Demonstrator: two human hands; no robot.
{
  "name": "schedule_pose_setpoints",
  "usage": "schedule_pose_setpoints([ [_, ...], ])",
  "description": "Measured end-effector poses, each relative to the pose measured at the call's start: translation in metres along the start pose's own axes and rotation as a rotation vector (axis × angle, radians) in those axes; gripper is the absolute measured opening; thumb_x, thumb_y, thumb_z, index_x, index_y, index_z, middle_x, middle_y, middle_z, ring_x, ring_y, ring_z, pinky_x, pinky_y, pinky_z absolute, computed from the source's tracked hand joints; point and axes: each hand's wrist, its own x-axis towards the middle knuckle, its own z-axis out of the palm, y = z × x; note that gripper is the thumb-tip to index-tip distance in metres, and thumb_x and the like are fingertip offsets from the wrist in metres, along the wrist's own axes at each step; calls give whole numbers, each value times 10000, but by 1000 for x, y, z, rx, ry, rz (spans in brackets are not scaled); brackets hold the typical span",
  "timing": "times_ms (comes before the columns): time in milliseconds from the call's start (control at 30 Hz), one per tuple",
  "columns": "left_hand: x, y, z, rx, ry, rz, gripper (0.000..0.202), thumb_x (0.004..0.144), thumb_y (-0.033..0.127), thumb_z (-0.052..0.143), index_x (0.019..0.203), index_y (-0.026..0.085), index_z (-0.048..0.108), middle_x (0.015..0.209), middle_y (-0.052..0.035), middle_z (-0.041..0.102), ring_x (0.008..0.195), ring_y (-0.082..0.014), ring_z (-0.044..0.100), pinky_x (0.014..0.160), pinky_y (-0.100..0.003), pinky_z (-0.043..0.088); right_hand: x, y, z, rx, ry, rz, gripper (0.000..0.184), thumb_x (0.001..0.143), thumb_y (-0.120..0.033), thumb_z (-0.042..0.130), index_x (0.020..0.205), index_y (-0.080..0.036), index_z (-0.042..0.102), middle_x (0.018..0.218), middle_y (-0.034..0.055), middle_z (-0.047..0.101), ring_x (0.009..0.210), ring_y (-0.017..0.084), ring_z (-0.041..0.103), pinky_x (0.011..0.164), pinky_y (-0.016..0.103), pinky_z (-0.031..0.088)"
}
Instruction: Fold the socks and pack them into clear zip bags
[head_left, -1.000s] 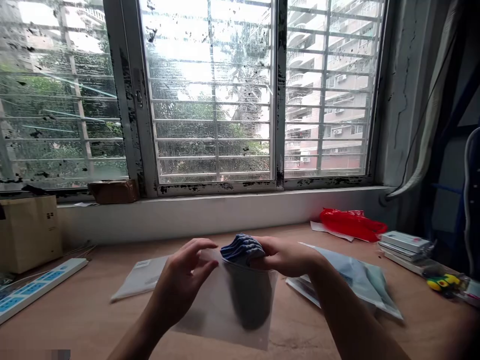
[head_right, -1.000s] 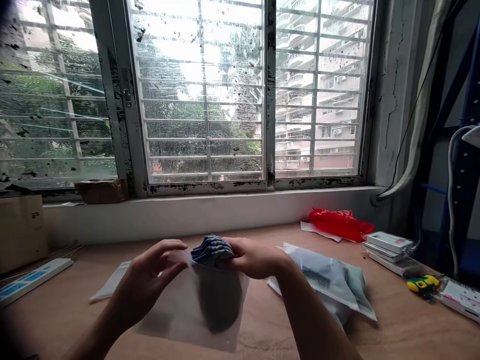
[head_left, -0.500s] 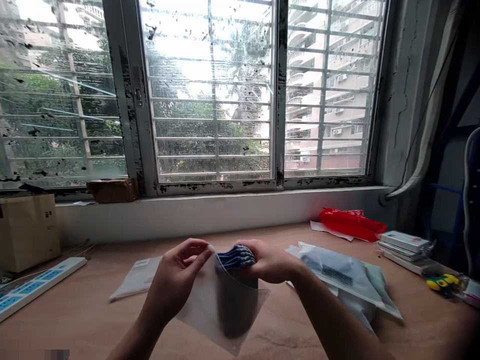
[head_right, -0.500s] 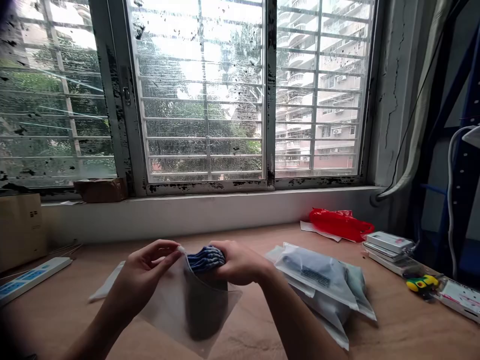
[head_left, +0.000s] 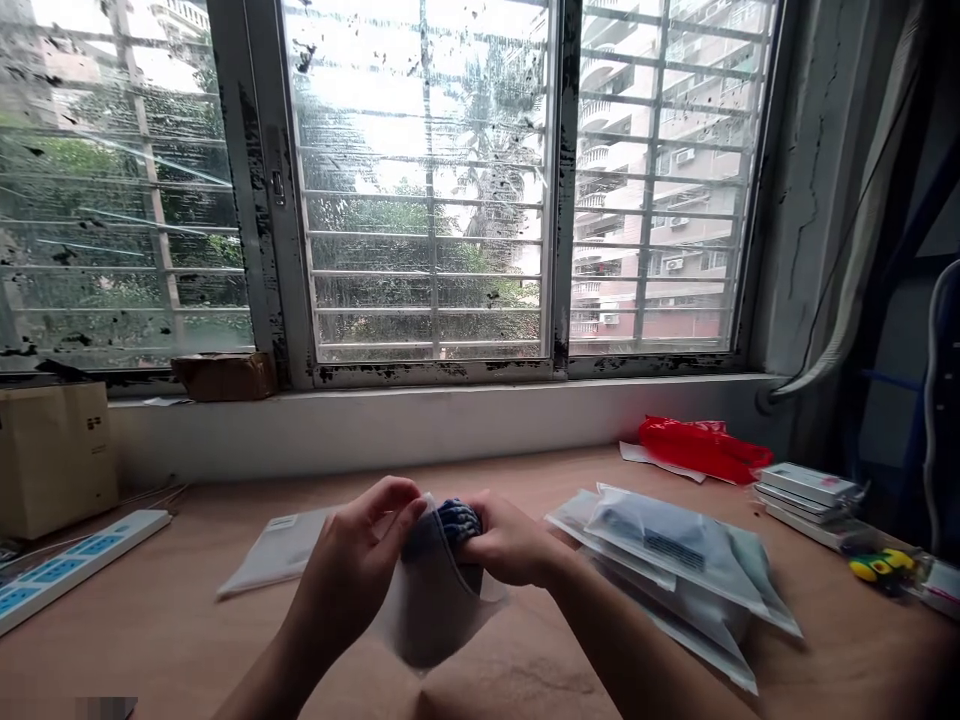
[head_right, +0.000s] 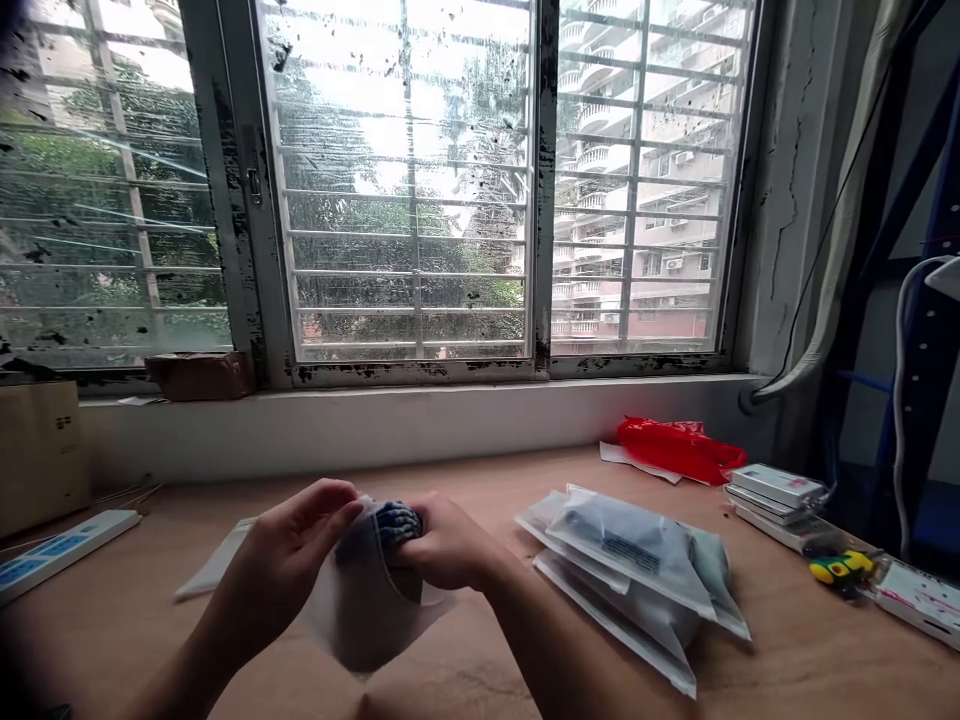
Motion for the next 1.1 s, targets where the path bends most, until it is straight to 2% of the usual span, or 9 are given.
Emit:
schedule_pose_setpoints([
  [133, -2, 7, 0, 68, 3, 36, 297, 903, 493, 553, 868, 216, 655, 776, 3, 703, 736, -176, 654, 665, -234, 469, -2, -3, 7, 58, -52, 77, 56, 634, -164, 566, 640, -161, 510, 620, -54, 397, 607, 88, 369, 551, 209, 308],
  [300, -4, 8, 1, 60, -6, 25, 303, 902, 495, 551, 875, 214, 661, 776, -3, 713, 724, -182, 665, 658, -234, 481, -3, -4, 10, -193, -50, 8, 79, 578, -110, 448, 587, -181, 414, 603, -56, 334, 585, 82, 334, 505, 206, 256],
  [400, -7, 9, 4, 97, 10, 61, 276, 898, 477, 565, 878, 223, 673, 794, -3, 725, 733, -181, 671, 671, -233, 490, -2, 0, 11, -240, -37, 1, 69, 602, -120, 463, 586, -178, 429, 614, -52, 353, 597, 87, 357, 528, 202, 297],
  [567, -11, 11, 8, 189, 68, 205, 217, 901, 420, 573, 875, 243, 695, 853, -2, 742, 792, -188, 687, 721, -241, 502, -1, 4, 19, -172, -81, 53, 70, 672, -176, 533, 627, -168, 480, 620, -48, 407, 617, 94, 395, 540, 189, 344],
  [633, -11, 11, 8, 205, 75, 246, 207, 907, 403, 567, 866, 247, 697, 856, 2, 745, 794, -186, 691, 721, -240, 503, -2, 3, 22, -240, -88, 2, 74, 686, -170, 541, 639, -168, 483, 626, -48, 434, 620, 93, 409, 531, 182, 339],
  [800, -10, 12, 8, 217, 71, 271, 187, 910, 382, 572, 854, 249, 690, 823, 14, 744, 764, -176, 693, 691, -229, 504, 3, 4, 27, -597, -152, -216, 134, 646, -109, 570, 635, -177, 455, 656, -37, 473, 654, 107, 421, 566, 205, 347],
  [900, -12, 12, 11, 218, 70, 313, 175, 917, 369, 573, 865, 248, 688, 836, 9, 740, 774, -174, 690, 700, -229, 503, 8, 11, 28, -736, -97, -202, 115, 715, -149, 558, 639, -174, 475, 643, -26, 504, 624, 106, 427, 545, 216, 330],
  [1000, -13, 11, 14, 218, 82, 350, 161, 922, 356, 574, 885, 245, 685, 860, 3, 737, 796, -172, 687, 721, -227, 503, 11, 16, 28, -780, -13, -154, 144, 814, -206, 504, 677, -165, 520, 633, -19, 536, 591, 102, 453, 522, 214, 319],
  [1100, -13, 11, 13, 224, 115, 361, 147, 915, 352, 588, 880, 243, 680, 854, 7, 736, 793, -167, 688, 718, -220, 499, 12, 14, 30, -791, -51, -199, 180, 816, -226, 529, 646, -165, 515, 608, -16, 541, 592, 107, 462, 527, 210, 337],
])
